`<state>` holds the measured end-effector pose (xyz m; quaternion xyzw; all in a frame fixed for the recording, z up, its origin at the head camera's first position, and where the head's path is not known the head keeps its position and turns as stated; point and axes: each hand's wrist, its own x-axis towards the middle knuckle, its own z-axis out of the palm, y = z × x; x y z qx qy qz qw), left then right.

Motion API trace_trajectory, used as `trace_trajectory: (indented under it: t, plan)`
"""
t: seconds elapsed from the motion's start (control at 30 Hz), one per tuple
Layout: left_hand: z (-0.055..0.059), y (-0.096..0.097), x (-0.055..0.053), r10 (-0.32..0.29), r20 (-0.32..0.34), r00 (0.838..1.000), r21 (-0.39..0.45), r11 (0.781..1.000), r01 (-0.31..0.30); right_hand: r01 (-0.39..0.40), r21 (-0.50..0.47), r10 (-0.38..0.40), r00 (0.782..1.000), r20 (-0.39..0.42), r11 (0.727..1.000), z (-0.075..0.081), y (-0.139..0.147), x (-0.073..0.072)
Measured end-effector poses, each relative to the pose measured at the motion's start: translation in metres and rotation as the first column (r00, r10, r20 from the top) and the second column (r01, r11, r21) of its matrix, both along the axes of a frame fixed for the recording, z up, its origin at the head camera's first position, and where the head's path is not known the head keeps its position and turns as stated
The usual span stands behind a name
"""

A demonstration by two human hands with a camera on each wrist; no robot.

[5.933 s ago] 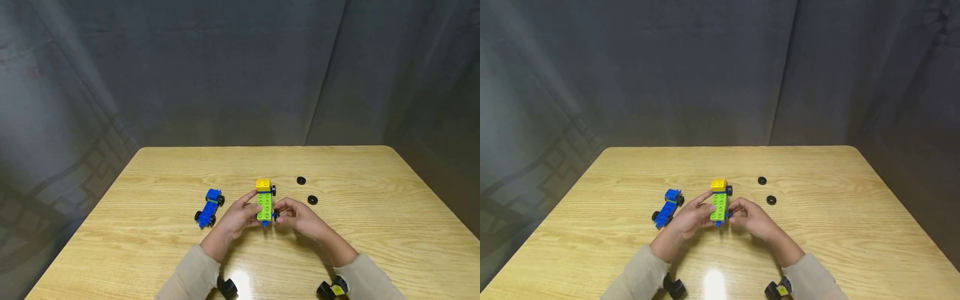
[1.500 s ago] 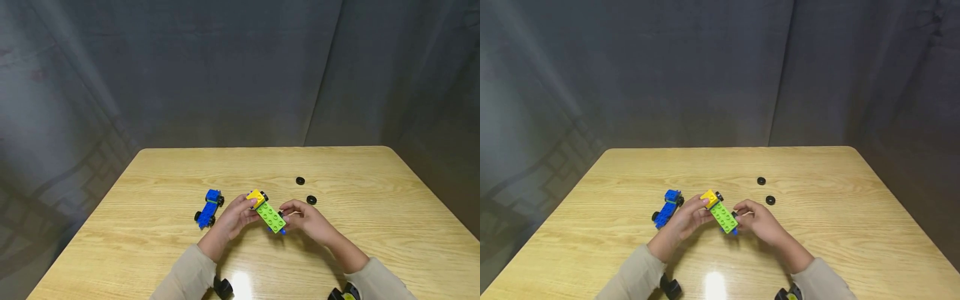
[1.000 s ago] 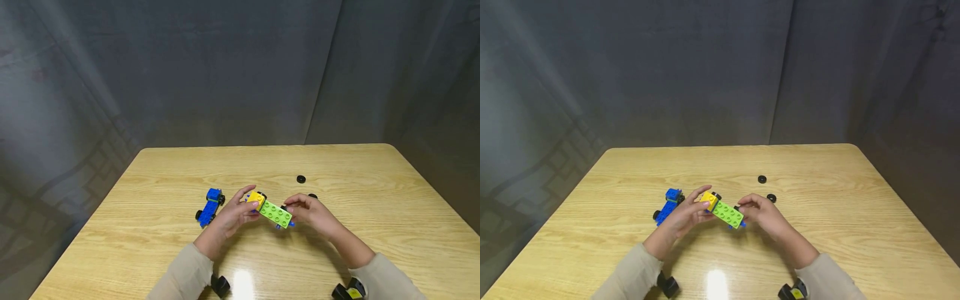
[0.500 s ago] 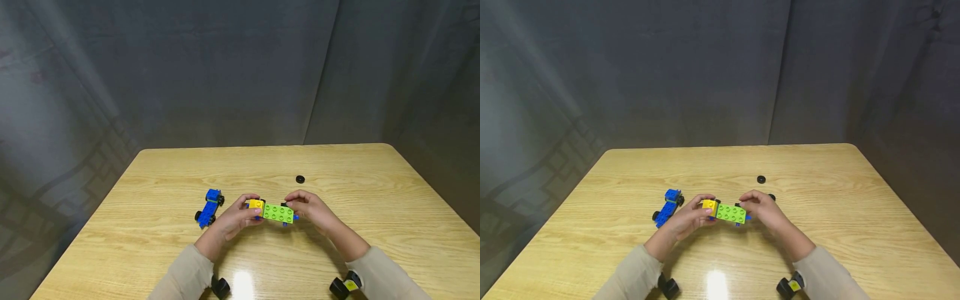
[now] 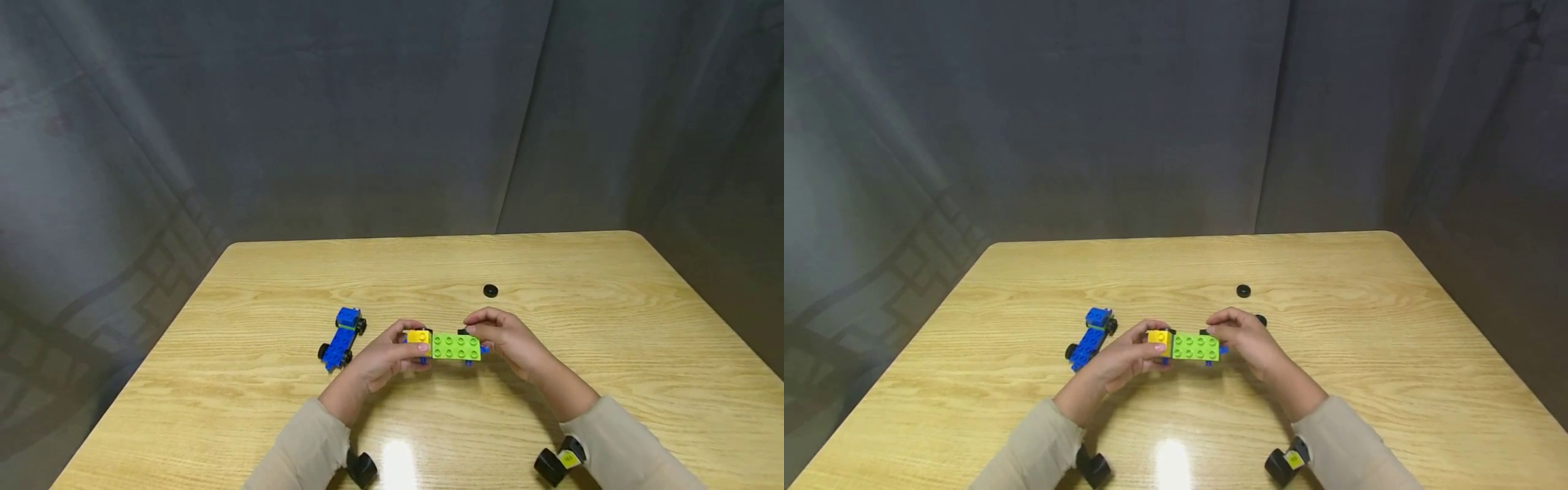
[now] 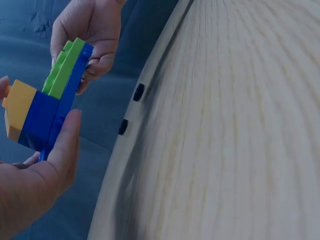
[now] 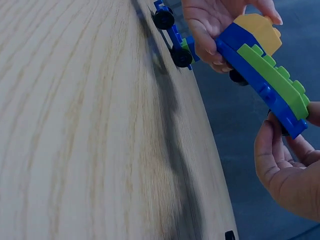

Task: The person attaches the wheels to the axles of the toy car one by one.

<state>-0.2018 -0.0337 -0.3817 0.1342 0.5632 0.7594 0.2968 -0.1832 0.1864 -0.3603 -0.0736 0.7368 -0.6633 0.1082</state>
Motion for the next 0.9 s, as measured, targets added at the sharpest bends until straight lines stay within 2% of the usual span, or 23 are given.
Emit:
trace_trajectory:
  t: [0.17,0.33,0.5,0.63,0.73,0.9]
  plan:
    - [0.001,0.0,0.002,-0.075,-0.032,0.997,-0.07,0.995,0.072,0.016,0.005,-0.016,1.0,0.016,1.0,-0.001,-0.001,-0.002]
    - [0.001,0.0,0.003,-0.118,-0.043,0.992,-0.118,0.987,0.113,0.02,0.003,-0.02,0.999,0.029,1.0,-0.002,-0.003,-0.005]
    - [0.001,0.001,0.005,-0.188,-0.04,0.981,-0.123,0.976,0.182,0.005,0.022,-0.006,0.999,0.037,1.0,-0.001,-0.005,-0.008]
    - [-0.001,0.003,0.006,-0.243,-0.029,0.97,-0.095,0.966,0.239,0.001,0.036,-0.002,0.999,0.037,0.999,0.0,-0.006,-0.01]
    - [-0.003,0.004,0.006,-0.25,-0.015,0.968,-0.071,0.966,0.248,0.003,0.037,-0.004,0.999,0.04,0.999,0.001,-0.006,-0.01]
    - [-0.006,0.005,0.007,-0.22,-0.006,0.976,-0.053,0.974,0.219,-0.005,0.033,0.004,1.0,0.019,0.999,-0.001,-0.001,-0.012]
